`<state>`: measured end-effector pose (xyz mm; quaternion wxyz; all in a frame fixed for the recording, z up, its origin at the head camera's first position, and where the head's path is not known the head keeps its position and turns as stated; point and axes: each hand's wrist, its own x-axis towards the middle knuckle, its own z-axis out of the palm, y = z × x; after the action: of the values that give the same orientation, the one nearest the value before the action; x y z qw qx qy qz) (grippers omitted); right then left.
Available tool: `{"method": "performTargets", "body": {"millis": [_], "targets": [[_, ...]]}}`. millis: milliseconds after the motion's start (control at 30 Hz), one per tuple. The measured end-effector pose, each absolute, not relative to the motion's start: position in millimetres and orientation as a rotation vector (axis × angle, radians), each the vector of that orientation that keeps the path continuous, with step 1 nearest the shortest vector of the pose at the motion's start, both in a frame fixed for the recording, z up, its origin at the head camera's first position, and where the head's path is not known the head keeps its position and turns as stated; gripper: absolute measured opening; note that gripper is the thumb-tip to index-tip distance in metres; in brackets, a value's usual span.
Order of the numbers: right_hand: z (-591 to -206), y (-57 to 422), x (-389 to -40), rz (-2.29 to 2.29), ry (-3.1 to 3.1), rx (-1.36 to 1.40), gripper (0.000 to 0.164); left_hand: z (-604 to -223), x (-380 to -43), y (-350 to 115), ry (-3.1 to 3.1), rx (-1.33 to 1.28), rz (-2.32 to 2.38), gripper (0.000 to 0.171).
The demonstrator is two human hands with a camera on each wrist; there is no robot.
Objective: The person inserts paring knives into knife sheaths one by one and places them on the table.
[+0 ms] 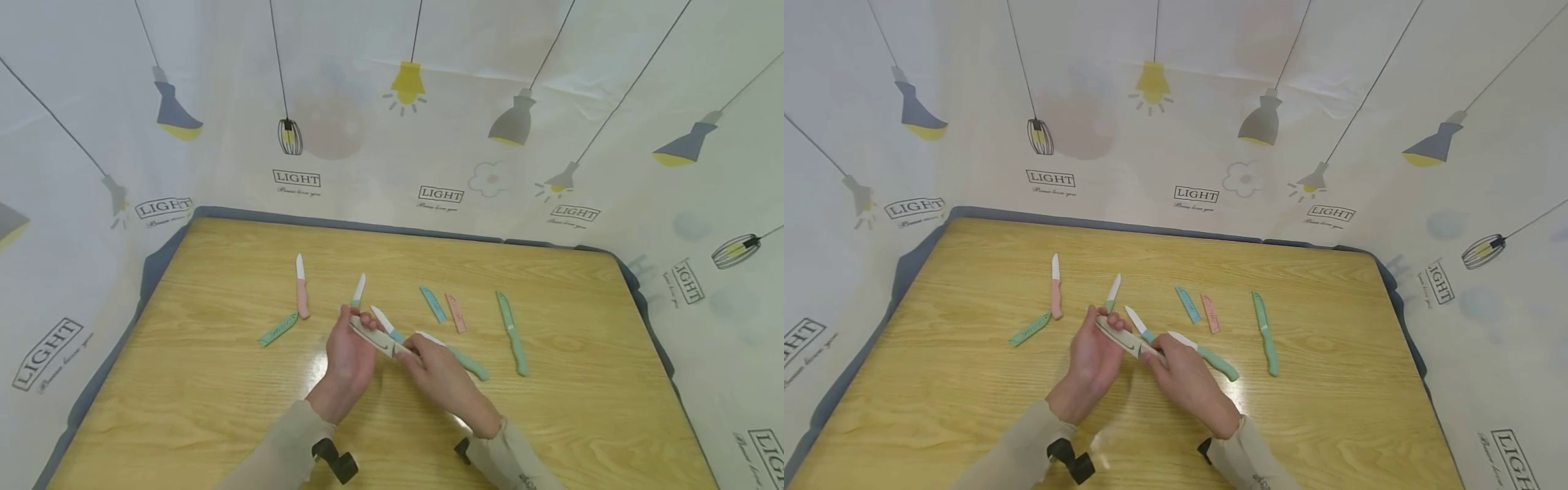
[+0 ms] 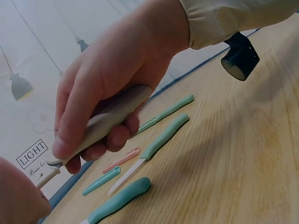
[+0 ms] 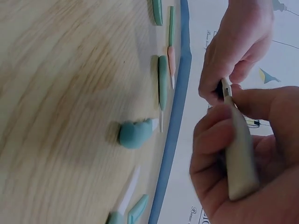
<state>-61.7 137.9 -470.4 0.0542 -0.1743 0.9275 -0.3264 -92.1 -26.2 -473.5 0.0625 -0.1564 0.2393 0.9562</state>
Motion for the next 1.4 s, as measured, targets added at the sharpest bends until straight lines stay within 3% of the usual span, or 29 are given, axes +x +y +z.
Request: {"method": "performTargets", "body": {"millis": [200, 400, 500, 900, 1400], "targets": [[-468.9, 142.1, -65.0, -0.827, 2.892, -0.539, 0.023, -471.6, -91.2, -25.7, 0.881, -0.491, 2.855, 0.019], [-469.8, 152.1, -63.8, -0.665, 2.997, -0.543, 0.021, -477.7, -83.8, -22.8, 1.131, -0.372, 2.727, 0.047], [-468.9, 159.6, -62.1, -0.652, 3.048, -0.549, 0.024, -479.2, -82.8, -23.3, 1.189, -0.308, 2.695, 0.049], [-468.9, 210.7, -64.9, -0.856, 3.096, -0.317, 0.029, -476.1, -90.7, -46.3, 1.247, -0.336, 2.689, 0.035], [-474.8, 292.8, -75.3, -0.752, 3.083, 0.01, 0.038, -473.8, -100.1, -85.7, 1.282, -0.497, 2.711, 0.017]]}}
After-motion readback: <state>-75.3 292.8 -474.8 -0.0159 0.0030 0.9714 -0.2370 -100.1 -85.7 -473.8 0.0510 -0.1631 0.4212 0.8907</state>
